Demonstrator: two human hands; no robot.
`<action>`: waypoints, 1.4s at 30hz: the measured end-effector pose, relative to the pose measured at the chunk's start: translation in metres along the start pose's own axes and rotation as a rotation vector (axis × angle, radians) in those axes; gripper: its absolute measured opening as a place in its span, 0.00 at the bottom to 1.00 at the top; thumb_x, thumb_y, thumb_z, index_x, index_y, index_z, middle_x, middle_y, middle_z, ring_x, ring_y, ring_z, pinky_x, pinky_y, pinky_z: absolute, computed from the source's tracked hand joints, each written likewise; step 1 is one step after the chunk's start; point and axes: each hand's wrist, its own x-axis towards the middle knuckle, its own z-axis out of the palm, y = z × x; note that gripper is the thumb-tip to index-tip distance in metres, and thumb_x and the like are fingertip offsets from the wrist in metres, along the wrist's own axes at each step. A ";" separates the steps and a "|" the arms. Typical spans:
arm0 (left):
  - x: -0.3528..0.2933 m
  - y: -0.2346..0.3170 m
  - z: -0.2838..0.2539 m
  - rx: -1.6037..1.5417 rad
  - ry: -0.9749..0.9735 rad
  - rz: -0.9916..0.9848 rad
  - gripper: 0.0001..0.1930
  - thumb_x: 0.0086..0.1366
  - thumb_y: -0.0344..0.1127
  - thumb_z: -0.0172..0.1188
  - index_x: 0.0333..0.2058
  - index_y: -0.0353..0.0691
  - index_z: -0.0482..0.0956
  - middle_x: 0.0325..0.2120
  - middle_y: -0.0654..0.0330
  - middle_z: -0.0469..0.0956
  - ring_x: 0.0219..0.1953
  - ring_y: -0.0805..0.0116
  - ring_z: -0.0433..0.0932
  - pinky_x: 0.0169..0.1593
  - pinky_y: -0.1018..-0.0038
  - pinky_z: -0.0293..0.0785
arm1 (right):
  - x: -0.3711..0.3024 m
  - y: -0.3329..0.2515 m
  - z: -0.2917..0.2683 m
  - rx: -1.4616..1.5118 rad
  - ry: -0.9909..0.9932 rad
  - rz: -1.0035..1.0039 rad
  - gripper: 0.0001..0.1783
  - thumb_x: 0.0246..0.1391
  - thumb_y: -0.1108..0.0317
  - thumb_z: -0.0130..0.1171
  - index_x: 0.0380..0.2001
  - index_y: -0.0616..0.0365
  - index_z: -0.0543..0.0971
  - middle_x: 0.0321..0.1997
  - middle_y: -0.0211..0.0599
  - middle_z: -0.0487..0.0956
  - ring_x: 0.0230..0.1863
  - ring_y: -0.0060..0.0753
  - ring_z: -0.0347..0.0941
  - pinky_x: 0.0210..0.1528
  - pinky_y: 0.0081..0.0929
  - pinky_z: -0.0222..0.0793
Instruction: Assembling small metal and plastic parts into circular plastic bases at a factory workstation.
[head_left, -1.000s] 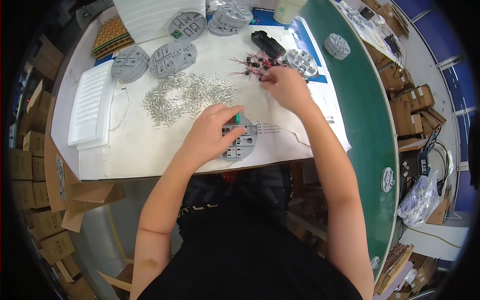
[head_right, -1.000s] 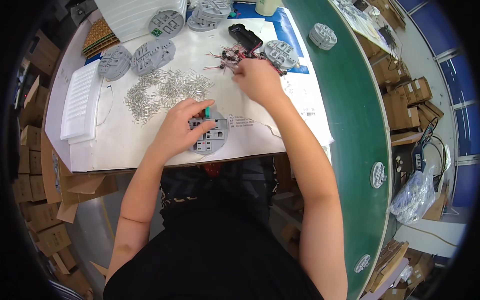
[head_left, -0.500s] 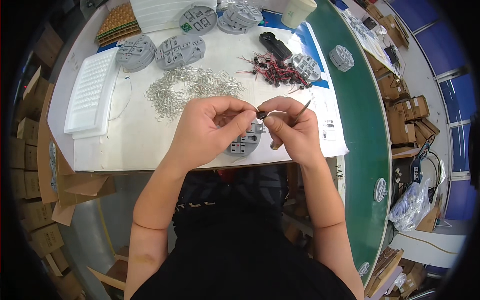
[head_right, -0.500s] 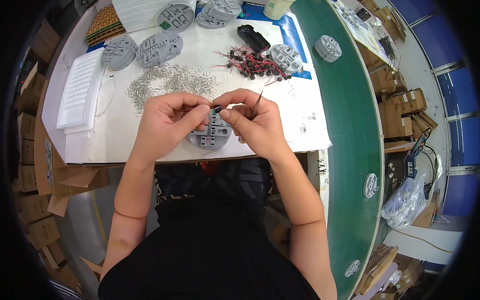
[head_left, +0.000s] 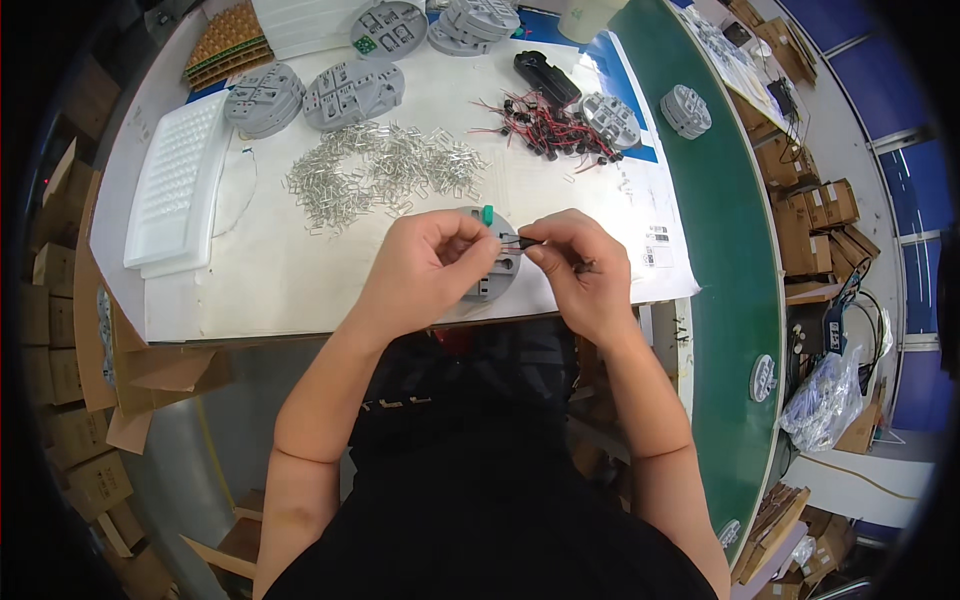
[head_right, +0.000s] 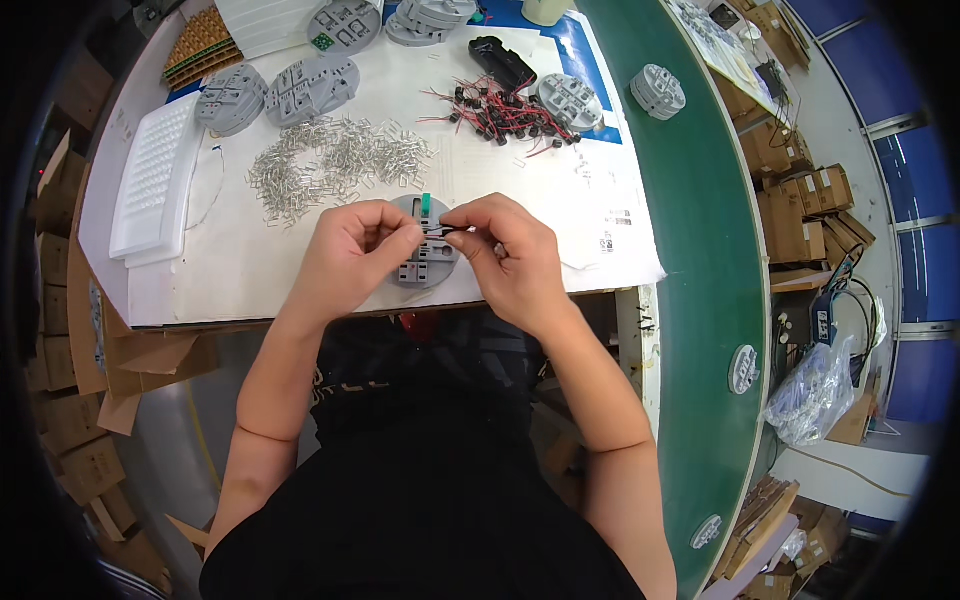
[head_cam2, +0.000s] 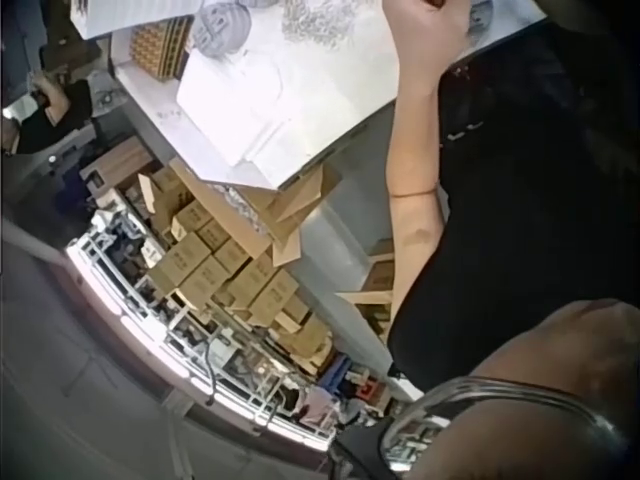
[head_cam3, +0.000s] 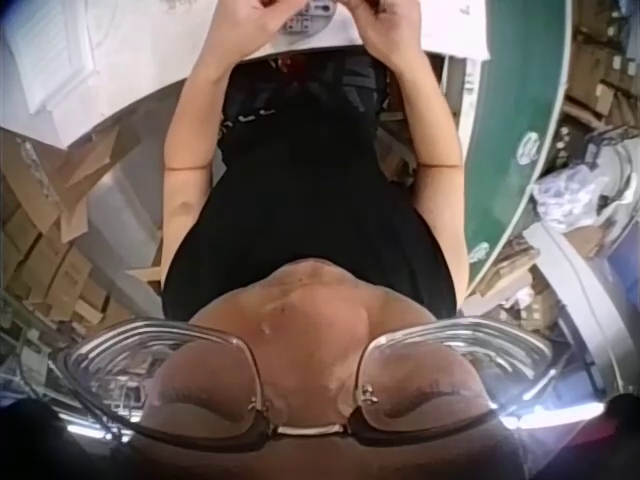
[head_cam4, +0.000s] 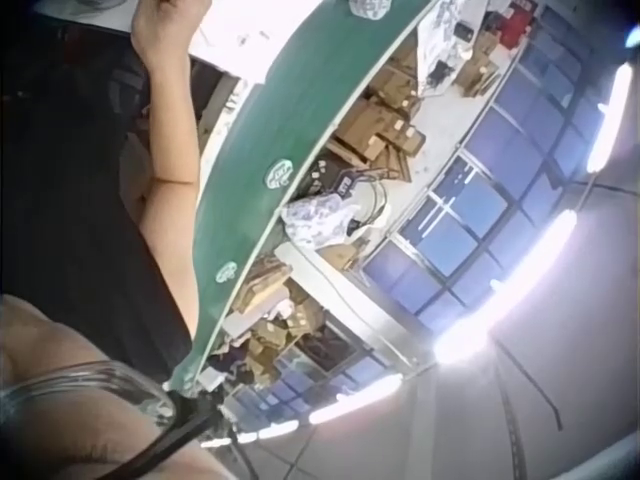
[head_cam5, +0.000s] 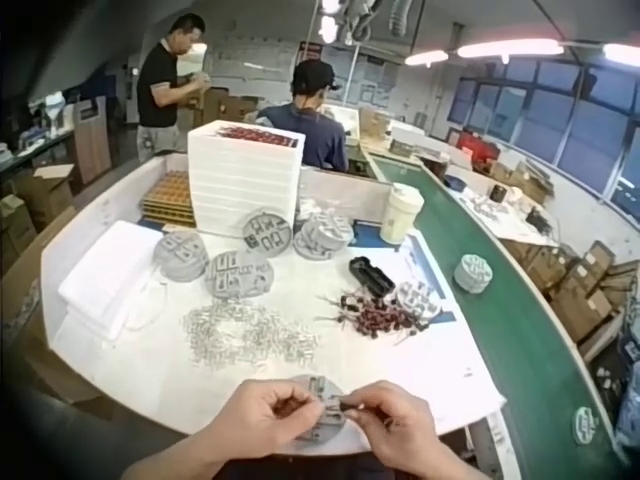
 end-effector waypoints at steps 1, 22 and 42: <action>-0.001 -0.001 -0.002 0.044 0.004 -0.030 0.08 0.69 0.32 0.68 0.35 0.31 0.86 0.25 0.66 0.83 0.27 0.83 0.78 0.34 0.80 0.74 | 0.001 -0.002 -0.004 -0.059 -0.051 0.028 0.10 0.59 0.82 0.68 0.43 0.64 0.84 0.40 0.36 0.84 0.37 0.27 0.80 0.39 0.24 0.75; 0.000 -0.003 -0.007 0.758 0.018 0.018 0.10 0.60 0.38 0.72 0.35 0.39 0.87 0.28 0.59 0.82 0.35 0.60 0.78 0.42 0.64 0.74 | 0.006 -0.001 -0.007 -0.282 -0.218 0.247 0.05 0.62 0.74 0.65 0.41 0.64 0.85 0.33 0.36 0.82 0.28 0.32 0.77 0.31 0.29 0.72; -0.006 0.022 -0.004 0.235 -0.123 0.174 0.05 0.64 0.32 0.72 0.35 0.38 0.88 0.30 0.60 0.86 0.38 0.70 0.84 0.48 0.71 0.75 | -0.019 -0.008 0.006 0.443 -0.028 0.281 0.10 0.64 0.76 0.68 0.48 0.63 0.83 0.34 0.30 0.83 0.29 0.15 0.74 0.29 0.16 0.70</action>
